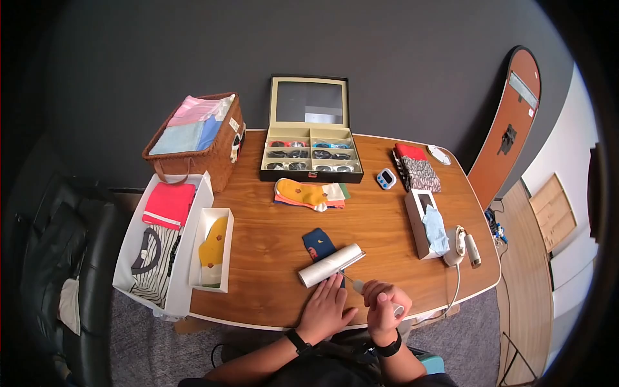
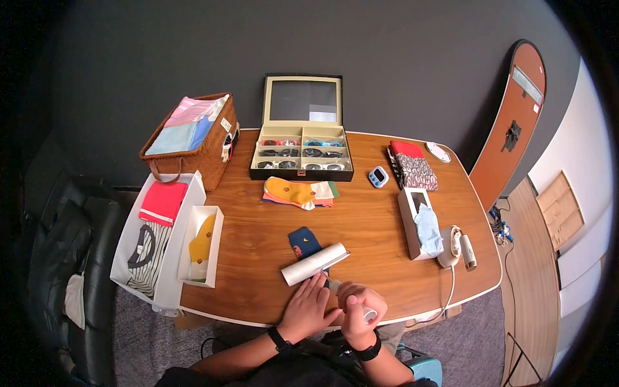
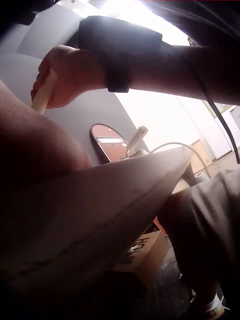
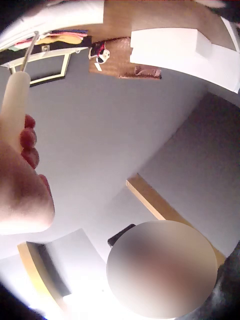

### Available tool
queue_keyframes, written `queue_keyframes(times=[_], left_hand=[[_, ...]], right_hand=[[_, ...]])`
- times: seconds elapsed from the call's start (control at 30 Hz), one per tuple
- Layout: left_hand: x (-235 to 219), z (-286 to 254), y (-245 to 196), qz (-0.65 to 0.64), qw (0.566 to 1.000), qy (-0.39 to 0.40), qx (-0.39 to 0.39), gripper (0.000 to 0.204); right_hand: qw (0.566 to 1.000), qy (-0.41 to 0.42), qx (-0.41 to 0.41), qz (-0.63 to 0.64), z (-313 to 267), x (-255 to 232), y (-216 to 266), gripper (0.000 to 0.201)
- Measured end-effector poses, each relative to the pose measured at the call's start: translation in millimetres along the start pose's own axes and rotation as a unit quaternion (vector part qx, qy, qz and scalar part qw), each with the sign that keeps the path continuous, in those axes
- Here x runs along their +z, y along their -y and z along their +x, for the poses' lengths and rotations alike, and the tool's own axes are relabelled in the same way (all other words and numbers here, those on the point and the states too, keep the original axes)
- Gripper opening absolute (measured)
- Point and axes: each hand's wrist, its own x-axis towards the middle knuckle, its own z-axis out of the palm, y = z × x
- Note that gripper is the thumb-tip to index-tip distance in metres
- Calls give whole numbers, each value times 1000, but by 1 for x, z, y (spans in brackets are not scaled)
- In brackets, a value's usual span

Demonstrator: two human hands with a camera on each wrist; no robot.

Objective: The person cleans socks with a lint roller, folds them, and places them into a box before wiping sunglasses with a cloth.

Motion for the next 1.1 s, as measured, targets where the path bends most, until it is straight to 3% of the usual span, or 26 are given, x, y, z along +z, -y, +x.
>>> queue_keyframes(times=[0.1, 0.23, 0.3, 0.5, 0.7, 0.83, 1.03, 1.1], left_hand=[[0, -1, 0, -4, 1000, -7, 2, 53], [6, -4, 3, -2, 1000, -13, 8, 51], [9, -5, 5, 2, 1000, -18, 10, 51], [4, -4, 2, -21, 1000, -4, 1, 53], [16, -8, 11, -14, 999, 6, 29, 57], [7, -4, 3, -4, 1000, -10, 3, 53], [3, -6, 5, -38, 999, 28, 0, 51], [-3, -6, 11, -60, 993, 91, 38, 52]], right_hand=[[998, -16, 46, -26, 4, 8, 1, 30], [999, -20, 12, -38, 8, 19, -16, 31], [996, -6, 21, -91, 4, 23, -9, 31], [994, 4, 68, -83, 10, 18, 1, 33], [999, 12, -28, -23, 12, 23, -41, 32], [995, 31, 20, -95, 2, 10, 0, 30], [999, 22, 21, -12, 11, 11, -30, 32], [999, 35, -28, 8, 15, 21, -52, 32]])
